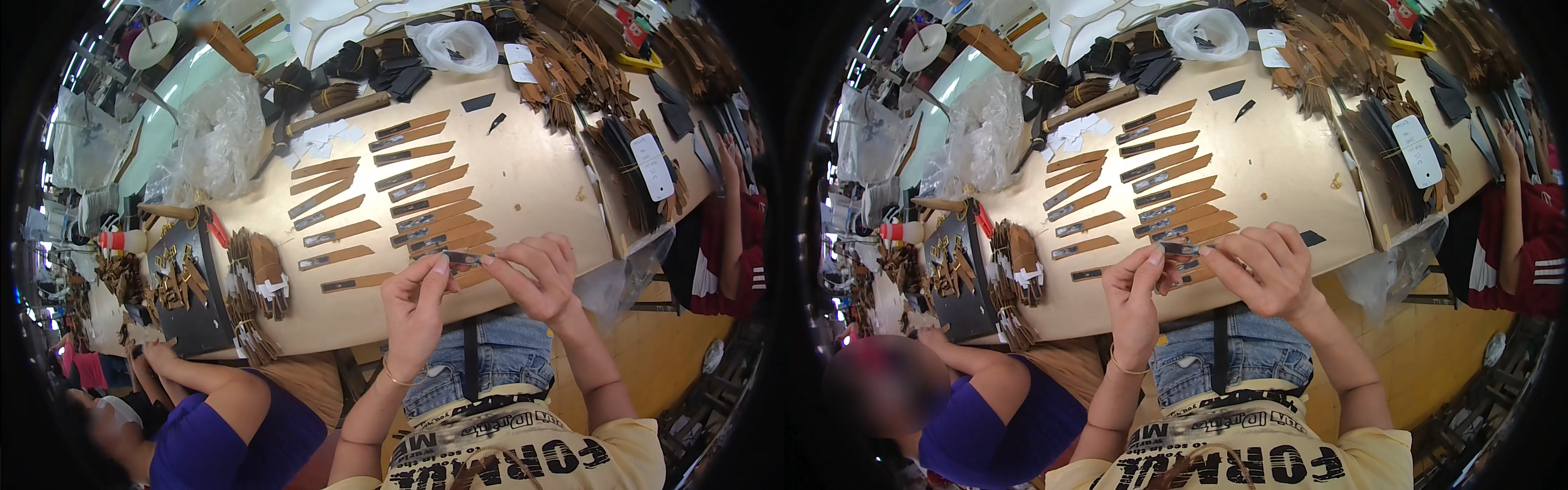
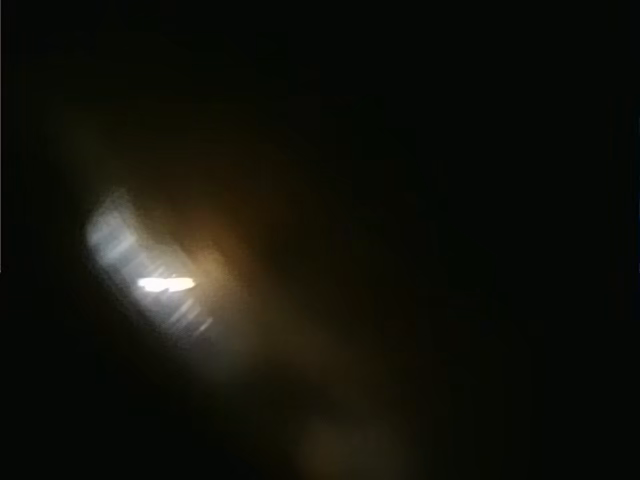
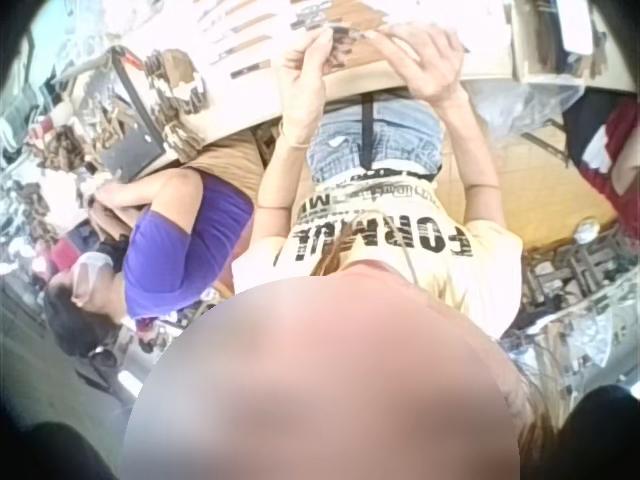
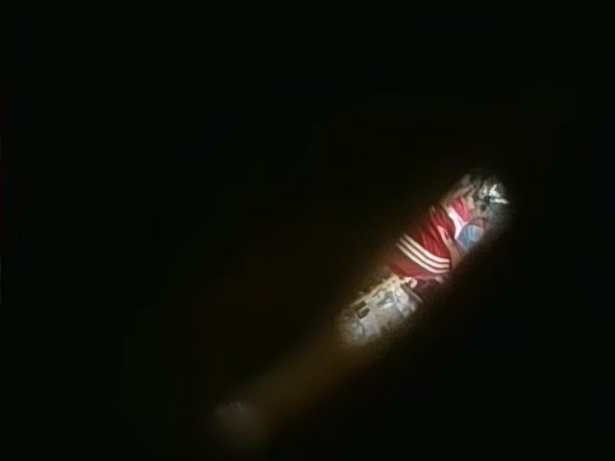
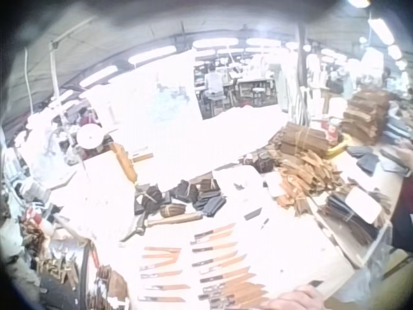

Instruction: The person repeatedly picks up small black rectangular pieces and places them onto long tan leather strips laid out on a table. The person aligns each piece on a strip and presses it down, then moves to the next strip. The process continues throughout the clip.

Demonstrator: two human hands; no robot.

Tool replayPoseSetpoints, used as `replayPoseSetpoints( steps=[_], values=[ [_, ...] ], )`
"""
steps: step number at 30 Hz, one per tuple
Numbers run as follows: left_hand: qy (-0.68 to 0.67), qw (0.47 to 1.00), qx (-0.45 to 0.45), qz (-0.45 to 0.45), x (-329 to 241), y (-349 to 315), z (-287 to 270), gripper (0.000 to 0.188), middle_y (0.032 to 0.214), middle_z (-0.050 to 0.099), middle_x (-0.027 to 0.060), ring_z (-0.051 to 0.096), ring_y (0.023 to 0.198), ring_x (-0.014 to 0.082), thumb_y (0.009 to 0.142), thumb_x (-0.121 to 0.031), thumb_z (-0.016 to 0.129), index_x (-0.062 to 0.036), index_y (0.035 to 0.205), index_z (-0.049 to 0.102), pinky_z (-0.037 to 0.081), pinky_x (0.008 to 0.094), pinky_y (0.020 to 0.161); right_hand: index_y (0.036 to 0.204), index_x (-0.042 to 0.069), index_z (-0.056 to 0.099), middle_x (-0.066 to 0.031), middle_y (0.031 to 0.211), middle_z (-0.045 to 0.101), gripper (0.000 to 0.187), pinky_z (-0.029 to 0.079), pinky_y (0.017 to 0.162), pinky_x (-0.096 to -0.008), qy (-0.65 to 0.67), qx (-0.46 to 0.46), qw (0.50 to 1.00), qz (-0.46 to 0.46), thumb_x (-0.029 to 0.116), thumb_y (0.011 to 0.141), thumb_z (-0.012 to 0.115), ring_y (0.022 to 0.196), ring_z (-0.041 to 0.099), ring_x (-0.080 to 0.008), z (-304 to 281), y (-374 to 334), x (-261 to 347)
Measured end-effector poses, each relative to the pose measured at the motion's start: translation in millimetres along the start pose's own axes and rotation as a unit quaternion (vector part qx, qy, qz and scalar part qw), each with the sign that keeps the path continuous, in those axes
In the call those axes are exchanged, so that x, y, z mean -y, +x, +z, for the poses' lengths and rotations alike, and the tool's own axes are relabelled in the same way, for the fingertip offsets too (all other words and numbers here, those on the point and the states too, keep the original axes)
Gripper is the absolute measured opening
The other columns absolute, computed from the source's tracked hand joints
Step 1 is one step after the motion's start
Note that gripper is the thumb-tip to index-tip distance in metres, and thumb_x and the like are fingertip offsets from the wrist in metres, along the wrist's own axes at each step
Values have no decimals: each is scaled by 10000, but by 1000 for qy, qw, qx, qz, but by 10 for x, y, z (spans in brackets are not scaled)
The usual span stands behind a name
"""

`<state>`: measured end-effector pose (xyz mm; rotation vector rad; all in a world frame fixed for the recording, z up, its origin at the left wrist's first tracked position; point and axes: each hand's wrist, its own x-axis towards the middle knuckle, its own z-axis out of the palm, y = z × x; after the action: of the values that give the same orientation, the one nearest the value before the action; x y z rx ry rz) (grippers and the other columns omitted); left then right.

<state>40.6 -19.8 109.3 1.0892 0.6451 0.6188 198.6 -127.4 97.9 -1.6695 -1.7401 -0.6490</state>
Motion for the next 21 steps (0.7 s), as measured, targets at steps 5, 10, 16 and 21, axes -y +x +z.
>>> replayPoseSetpoints(
  steps=[5,10,16,21],
  values=[
    [43,998,-25,34,11,-44,18,197,950,689,68,549,742,69,992,-67,562,77,1047,685,466,218,678,1063,85,708,-37,965,656,313,464,716,-320,81,-3,994,68,137,759,760,810,619,-198,-1,32,52],
    [79,992,-53,87,-6,-45,25,210,771,605,20,478,688,52,997,-88,543,61,1013,690,378,206,615,1126,-6,659,-78,1003,664,337,497,767,-306,446,10,800,402,143,845,770,854,621,-175,24,107,166],
    [133,979,-68,138,36,-23,-77,148,970,680,46,516,734,43,944,-40,618,17,1048,706,416,194,628,1012,-36,693,-61,897,675,220,482,749,-255,559,98,667,483,142,889,731,815,603,-104,96,223,200],
    [185,960,-127,165,25,72,-351,136,985,685,37,517,705,38,904,-46,684,-12,1030,721,389,186,590,952,-23,706,-41,811,666,171,468,700,-254,482,156,761,405,136,891,721,741,569,-96,339,513,276]
  ],
)
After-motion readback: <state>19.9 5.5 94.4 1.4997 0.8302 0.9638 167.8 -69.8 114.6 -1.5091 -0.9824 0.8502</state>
